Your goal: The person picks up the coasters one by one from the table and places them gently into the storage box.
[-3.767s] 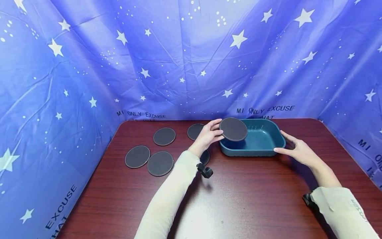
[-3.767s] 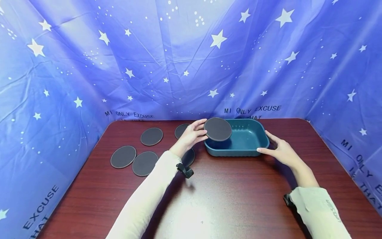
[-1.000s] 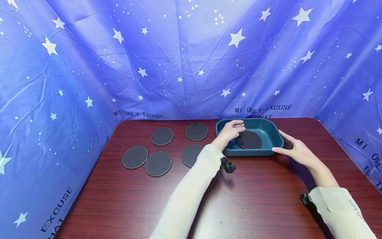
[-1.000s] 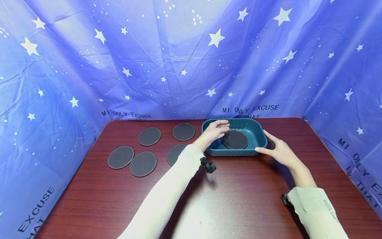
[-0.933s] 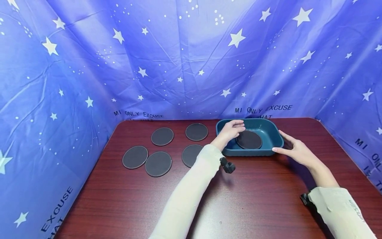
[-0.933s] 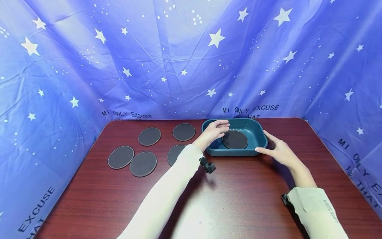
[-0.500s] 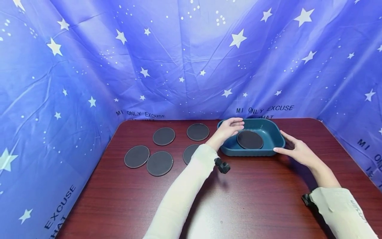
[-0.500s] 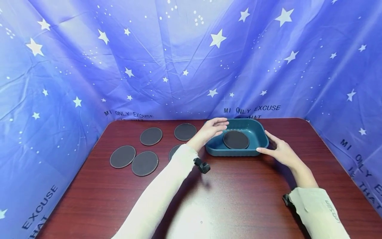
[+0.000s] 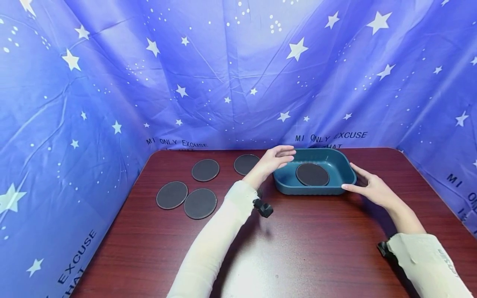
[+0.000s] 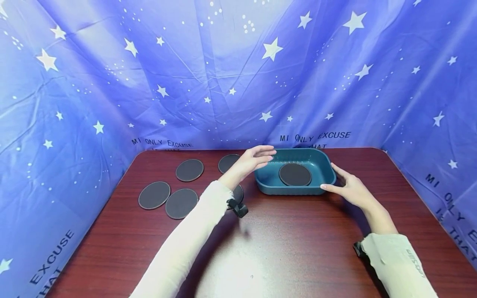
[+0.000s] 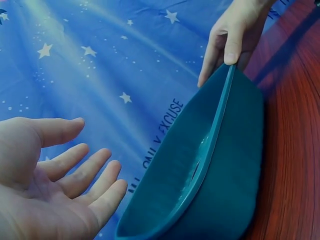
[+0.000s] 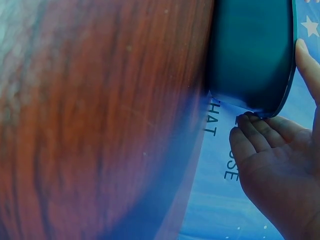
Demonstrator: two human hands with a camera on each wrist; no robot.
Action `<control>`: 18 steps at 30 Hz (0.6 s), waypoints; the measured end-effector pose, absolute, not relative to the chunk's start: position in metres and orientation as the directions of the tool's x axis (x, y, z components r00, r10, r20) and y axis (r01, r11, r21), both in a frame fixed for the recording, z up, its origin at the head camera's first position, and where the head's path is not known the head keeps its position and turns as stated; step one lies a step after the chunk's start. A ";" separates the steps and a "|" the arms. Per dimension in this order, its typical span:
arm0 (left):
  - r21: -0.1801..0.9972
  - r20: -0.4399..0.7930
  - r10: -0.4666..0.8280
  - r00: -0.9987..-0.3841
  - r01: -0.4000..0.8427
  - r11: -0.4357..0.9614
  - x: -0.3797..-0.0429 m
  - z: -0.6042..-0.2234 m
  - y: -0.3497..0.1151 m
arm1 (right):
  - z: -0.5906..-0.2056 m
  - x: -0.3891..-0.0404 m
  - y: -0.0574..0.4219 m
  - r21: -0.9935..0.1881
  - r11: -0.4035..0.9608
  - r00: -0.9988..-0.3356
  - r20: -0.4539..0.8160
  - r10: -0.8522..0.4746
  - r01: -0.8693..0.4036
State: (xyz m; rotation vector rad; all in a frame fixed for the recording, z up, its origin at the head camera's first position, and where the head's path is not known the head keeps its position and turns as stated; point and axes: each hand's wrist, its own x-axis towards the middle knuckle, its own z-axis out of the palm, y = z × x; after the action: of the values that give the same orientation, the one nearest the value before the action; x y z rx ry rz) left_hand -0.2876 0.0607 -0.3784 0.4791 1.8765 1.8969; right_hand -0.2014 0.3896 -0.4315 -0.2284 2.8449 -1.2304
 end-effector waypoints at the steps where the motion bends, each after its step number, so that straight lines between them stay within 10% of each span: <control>1: 0.999 -0.050 0.527 -0.848 -0.054 0.008 -0.287 -0.378 0.058 | -0.431 -0.201 0.390 -0.727 0.676 -0.989 0.026 -0.146 -0.119; 18: 0.998 -0.048 0.505 -0.862 -0.024 0.053 -0.284 -0.378 0.006 | -0.428 -0.200 0.387 -0.733 0.673 -0.989 0.003 -0.145 -0.101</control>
State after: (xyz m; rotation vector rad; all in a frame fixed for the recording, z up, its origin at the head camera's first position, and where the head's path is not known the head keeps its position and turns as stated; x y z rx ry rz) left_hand -0.2838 0.0062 -0.3782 0.4818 1.9521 1.8638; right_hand -0.1999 0.3868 -0.4282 -0.2079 2.8219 -1.2311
